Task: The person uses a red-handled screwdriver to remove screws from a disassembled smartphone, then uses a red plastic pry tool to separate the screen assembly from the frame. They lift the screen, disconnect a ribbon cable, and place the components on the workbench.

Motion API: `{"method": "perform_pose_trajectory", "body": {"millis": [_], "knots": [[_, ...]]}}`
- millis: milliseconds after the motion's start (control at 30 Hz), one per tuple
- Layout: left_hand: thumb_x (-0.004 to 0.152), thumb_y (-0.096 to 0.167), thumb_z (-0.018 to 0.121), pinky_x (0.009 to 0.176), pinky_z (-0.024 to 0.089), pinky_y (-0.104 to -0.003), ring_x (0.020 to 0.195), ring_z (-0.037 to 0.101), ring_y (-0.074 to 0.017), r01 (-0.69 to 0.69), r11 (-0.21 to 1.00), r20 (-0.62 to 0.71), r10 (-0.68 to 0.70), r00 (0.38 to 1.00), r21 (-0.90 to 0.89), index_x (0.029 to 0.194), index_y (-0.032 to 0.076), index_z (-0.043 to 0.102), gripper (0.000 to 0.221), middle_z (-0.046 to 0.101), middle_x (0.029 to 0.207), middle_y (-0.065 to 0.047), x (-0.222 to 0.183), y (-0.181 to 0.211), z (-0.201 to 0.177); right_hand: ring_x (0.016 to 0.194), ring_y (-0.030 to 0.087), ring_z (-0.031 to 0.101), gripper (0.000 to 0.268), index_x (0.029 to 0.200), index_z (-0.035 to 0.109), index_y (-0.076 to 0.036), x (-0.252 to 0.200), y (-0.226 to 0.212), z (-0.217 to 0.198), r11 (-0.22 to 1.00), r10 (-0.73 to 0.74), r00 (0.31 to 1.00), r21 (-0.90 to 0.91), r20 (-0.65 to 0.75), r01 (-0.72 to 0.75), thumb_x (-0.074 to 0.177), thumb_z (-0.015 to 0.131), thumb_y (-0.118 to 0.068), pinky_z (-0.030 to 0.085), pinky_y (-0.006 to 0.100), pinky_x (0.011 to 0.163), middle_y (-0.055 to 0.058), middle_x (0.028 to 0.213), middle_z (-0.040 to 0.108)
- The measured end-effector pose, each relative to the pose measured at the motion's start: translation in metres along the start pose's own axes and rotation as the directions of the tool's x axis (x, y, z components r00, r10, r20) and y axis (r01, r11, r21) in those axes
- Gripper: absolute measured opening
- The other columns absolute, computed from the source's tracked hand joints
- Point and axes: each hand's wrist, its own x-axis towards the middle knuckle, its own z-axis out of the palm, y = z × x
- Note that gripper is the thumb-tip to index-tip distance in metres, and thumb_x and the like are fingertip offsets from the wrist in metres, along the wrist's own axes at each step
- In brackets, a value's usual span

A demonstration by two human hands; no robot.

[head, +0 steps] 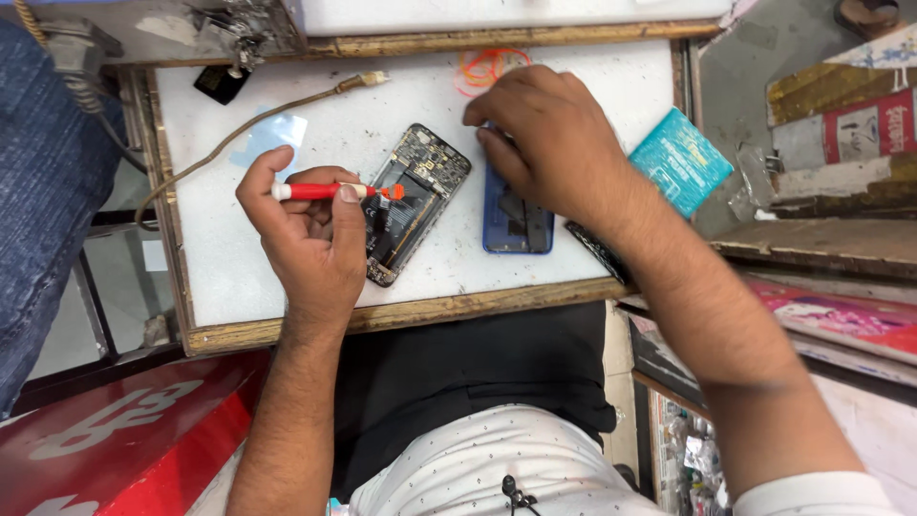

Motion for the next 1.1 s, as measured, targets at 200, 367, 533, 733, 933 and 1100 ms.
{"method": "perform_pose_trajectory", "body": {"millis": [200,367,533,733,933,1100], "knots": [[0.116,-0.008,0.053,0.091,0.065,-0.027,0.103,0.075,-0.0173,-0.071,0.986,0.049,0.064,0.997,0.148,0.150,0.009,0.023,0.048,0.072,0.111,-0.017,0.026,0.005,0.000,0.118,0.024,0.062,0.019,0.116,0.075,-0.012,-0.014,0.013,0.030,0.987,0.050,0.999,0.153,-0.005,-0.049,0.097,0.073,-0.009,0.045,0.043,0.100,0.004,0.109,0.073],[0.115,-0.008,0.054,0.094,0.066,-0.029,0.106,0.076,-0.0196,-0.124,0.950,0.119,0.093,0.988,0.287,0.154,0.009,0.020,0.054,0.071,0.113,-0.016,0.050,0.017,0.008,0.117,0.021,0.061,0.025,0.119,0.077,-0.016,-0.015,0.014,0.037,0.989,0.041,0.999,0.141,0.005,-0.041,0.094,0.077,-0.016,0.043,0.042,0.100,-0.001,0.110,0.072],[0.110,-0.008,0.053,0.082,0.064,-0.032,0.088,0.075,-0.0202,-0.096,0.843,0.227,-0.032,0.973,0.530,0.154,0.016,0.027,0.056,0.068,0.096,-0.014,0.066,0.031,0.009,0.122,0.021,0.056,0.028,0.122,0.077,-0.020,-0.020,0.013,0.043,0.996,0.017,1.000,0.084,0.014,-0.018,0.093,0.079,-0.018,0.039,0.042,0.100,-0.004,0.117,0.071],[0.118,-0.002,0.056,0.096,0.067,-0.033,0.107,0.079,-0.0207,-0.117,0.870,0.232,0.004,0.973,0.479,0.159,0.011,0.018,0.057,0.073,0.107,-0.011,0.071,0.026,0.005,0.123,0.021,0.055,0.034,0.122,0.076,-0.020,-0.018,0.015,0.038,0.992,0.027,0.998,0.121,0.049,-0.032,0.089,0.082,-0.024,0.038,0.044,0.100,-0.004,0.118,0.071],[0.117,-0.001,0.062,0.093,0.068,-0.036,0.103,0.081,-0.0227,-0.138,0.889,0.145,0.082,0.986,0.437,0.157,0.016,0.020,0.061,0.077,0.107,-0.013,0.054,0.002,0.008,0.125,0.021,0.054,0.037,0.123,0.076,-0.021,-0.018,0.015,0.038,0.990,0.032,0.998,0.134,0.062,-0.040,0.088,0.085,-0.026,0.038,0.044,0.101,-0.005,0.119,0.071],[0.116,0.000,0.064,0.088,0.064,-0.030,0.105,0.079,-0.0220,-0.245,0.721,0.183,0.165,0.969,0.648,0.157,0.014,0.020,0.062,0.066,0.130,-0.022,0.056,0.004,-0.006,0.128,0.022,0.052,0.036,0.123,0.076,-0.021,-0.019,0.016,0.041,0.996,0.003,0.998,0.088,0.055,-0.008,0.089,0.086,-0.028,0.038,0.043,0.101,-0.004,0.122,0.070]]}}
